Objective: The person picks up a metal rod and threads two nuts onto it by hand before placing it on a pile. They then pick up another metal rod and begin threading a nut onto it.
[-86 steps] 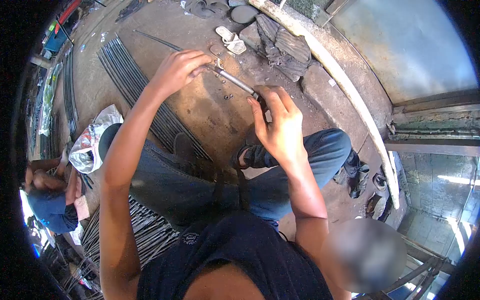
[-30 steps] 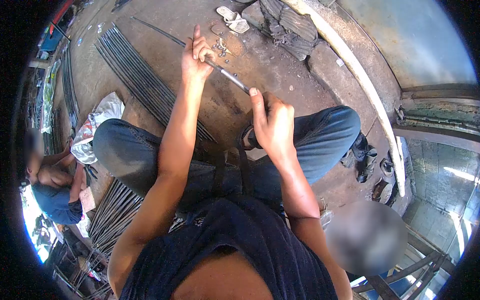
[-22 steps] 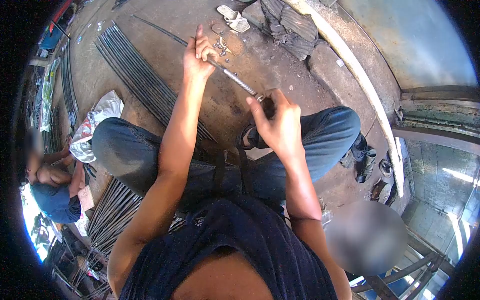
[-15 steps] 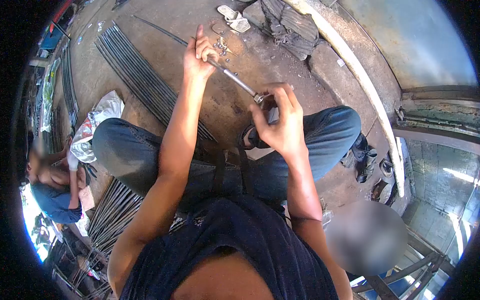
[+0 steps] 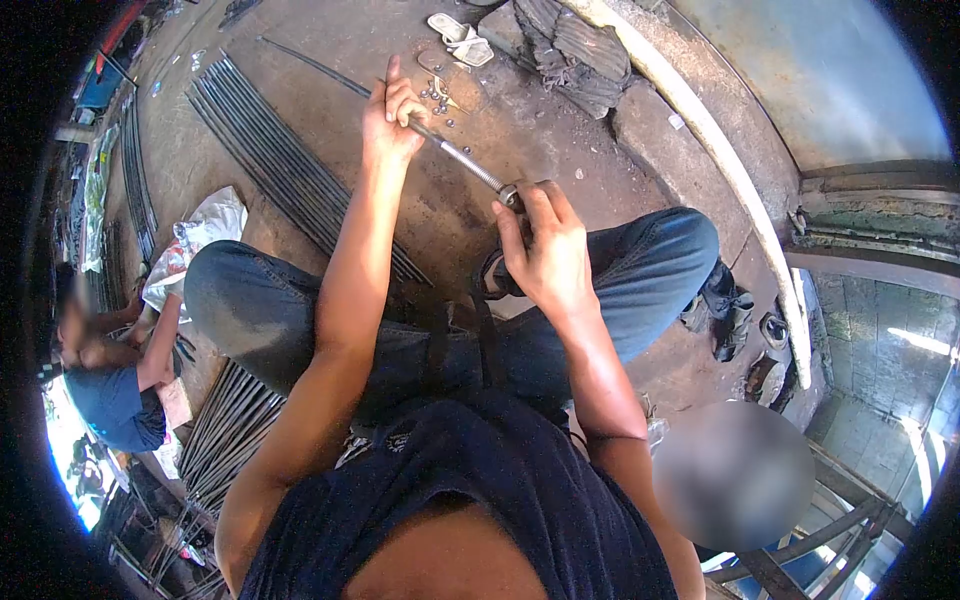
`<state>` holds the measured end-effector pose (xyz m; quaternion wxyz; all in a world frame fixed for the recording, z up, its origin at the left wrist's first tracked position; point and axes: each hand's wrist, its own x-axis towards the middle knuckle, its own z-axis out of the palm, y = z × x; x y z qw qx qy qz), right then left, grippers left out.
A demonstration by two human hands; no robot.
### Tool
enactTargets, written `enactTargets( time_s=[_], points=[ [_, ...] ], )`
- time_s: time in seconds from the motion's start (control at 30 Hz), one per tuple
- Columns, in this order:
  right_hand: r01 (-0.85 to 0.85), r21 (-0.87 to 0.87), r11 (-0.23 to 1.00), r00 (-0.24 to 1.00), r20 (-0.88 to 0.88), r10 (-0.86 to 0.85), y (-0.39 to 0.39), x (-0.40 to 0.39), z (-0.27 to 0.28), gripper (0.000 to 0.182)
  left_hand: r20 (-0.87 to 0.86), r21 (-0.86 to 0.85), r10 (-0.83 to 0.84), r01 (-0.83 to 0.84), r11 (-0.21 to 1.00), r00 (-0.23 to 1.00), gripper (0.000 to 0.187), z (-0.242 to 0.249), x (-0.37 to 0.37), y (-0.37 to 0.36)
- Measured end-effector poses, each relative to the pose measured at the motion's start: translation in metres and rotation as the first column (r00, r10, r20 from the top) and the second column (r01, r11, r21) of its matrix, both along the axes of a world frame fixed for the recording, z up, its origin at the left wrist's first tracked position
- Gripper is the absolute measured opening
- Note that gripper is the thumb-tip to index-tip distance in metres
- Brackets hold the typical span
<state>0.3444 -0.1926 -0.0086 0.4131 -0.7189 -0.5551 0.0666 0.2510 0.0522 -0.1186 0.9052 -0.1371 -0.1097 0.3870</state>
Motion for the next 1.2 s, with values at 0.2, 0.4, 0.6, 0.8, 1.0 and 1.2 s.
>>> enactTargets(
  time_s=[0.2, 0.4, 0.6, 0.8, 1.0, 1.2],
  points=[
    [-0.004, -0.221, 0.975, 0.999, 0.032, 0.011, 0.0, 0.007, 0.005, 0.023, -0.028, 0.034, 0.015, -0.014, 0.999, 0.999, 0.057, -0.007, 0.001, 0.0],
    [-0.069, -0.048, 0.996, 0.992, 0.106, 0.074, 0.004, 0.011, 0.004, 0.028, -0.014, 0.023, -0.044, 0.044, 0.999, 0.999, 0.059, -0.003, -0.002, 0.004],
    [0.02, -0.291, 0.957, 0.793, -0.578, -0.192, 0.01, 0.009, -0.004, 0.034, -0.041, 0.037, -0.023, 0.025, 0.999, 0.999, 0.057, -0.005, -0.002, 0.004],
    [0.015, -0.2, 0.98, 0.992, 0.126, 0.011, 0.007, 0.005, 0.007, 0.034, -0.055, 0.028, -0.038, 0.04, 0.999, 0.998, 0.059, -0.004, -0.003, 0.002],
    [0.016, -0.323, 0.946, 0.891, -0.424, -0.16, 0.011, 0.007, -0.019, 0.04, -0.054, 0.032, -0.047, 0.049, 0.998, 0.997, 0.058, -0.01, 0.0, 0.003],
    [-0.06, -0.016, 0.998, 0.996, 0.07, 0.061, 0.005, 0.009, 0.002, 0.029, -0.015, 0.069, -0.049, 0.05, 0.996, 0.999, 0.057, -0.009, -0.001, 0.005]
  ],
)
